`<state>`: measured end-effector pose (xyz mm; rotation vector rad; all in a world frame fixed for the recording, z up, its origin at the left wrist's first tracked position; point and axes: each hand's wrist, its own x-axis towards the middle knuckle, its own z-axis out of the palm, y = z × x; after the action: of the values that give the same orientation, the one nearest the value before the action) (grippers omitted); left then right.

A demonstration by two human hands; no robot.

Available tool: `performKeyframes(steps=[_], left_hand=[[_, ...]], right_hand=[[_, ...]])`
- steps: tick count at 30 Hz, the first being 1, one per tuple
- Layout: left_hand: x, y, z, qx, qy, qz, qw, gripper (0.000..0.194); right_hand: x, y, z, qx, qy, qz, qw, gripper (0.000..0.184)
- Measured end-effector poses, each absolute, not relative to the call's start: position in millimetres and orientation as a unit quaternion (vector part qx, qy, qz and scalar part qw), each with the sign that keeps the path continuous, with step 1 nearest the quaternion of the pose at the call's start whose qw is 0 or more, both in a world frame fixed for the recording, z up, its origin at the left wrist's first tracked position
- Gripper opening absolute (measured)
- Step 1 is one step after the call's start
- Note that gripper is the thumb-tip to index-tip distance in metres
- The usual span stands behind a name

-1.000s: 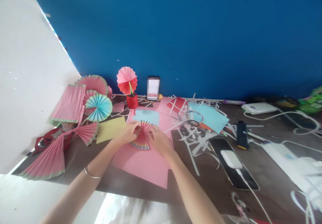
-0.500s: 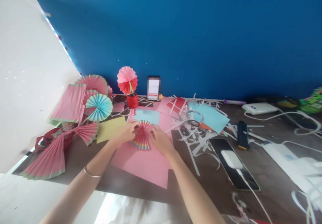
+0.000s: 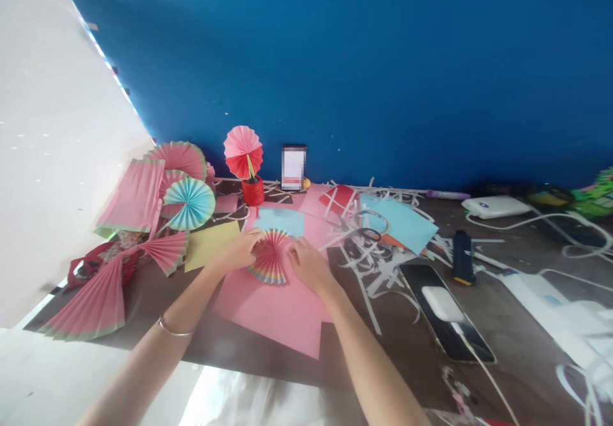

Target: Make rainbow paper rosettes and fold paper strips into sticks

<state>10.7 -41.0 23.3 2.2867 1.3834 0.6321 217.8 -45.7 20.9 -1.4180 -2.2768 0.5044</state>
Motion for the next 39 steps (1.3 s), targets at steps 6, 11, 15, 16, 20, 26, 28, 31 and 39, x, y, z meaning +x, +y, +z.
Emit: performKeyframes(steps=[6, 11, 15, 16, 20, 26, 28, 31, 39], left_hand=[[6.6, -38.6, 21.8, 0.831, 0.460, 0.242, 0.198, 0.027], [6.5, -33.3, 21.5, 0.790, 0.500, 0.297, 0.195, 0.022], [10.9, -34.6, 22.5, 0.773, 0.517, 0.323, 0.176, 0.019], [12.5, -36.2, 23.2, 0.783, 0.510, 0.315, 0.170, 0.016], [19.6, -43.9, 26.2, 0.819, 0.495, 0.259, 0.130, 0.014], [25.5, -47.0, 28.7, 0.839, 0.482, 0.218, 0.125, 0.023], [25.7, -45.9, 27.9, 0.840, 0.474, 0.225, 0.138, 0.020], [24.8, -43.5, 24.9, 0.837, 0.464, 0.239, 0.167, 0.014], [23.2, -41.7, 21.2, 0.850, 0.432, 0.250, 0.169, 0.020]], right_hand=[[220.1, -44.9, 19.9, -0.492, -0.813, 0.213, 0.226, 0.013], [216.7, -46.0, 17.3, -0.483, -0.789, 0.242, 0.294, 0.016], [208.6, -46.2, 15.8, -0.485, -0.778, 0.241, 0.319, 0.017], [206.7, -45.8, 15.4, -0.487, -0.779, 0.236, 0.317, 0.017], [201.8, -42.8, 14.5, -0.500, -0.791, 0.200, 0.289, 0.017], [197.5, -42.7, 16.8, -0.507, -0.787, 0.215, 0.277, 0.019], [197.2, -43.2, 17.0, -0.507, -0.781, 0.228, 0.286, 0.019], [198.4, -43.4, 15.9, -0.509, -0.778, 0.229, 0.288, 0.017], [200.4, -46.3, 15.0, -0.505, -0.769, 0.249, 0.303, 0.017]])
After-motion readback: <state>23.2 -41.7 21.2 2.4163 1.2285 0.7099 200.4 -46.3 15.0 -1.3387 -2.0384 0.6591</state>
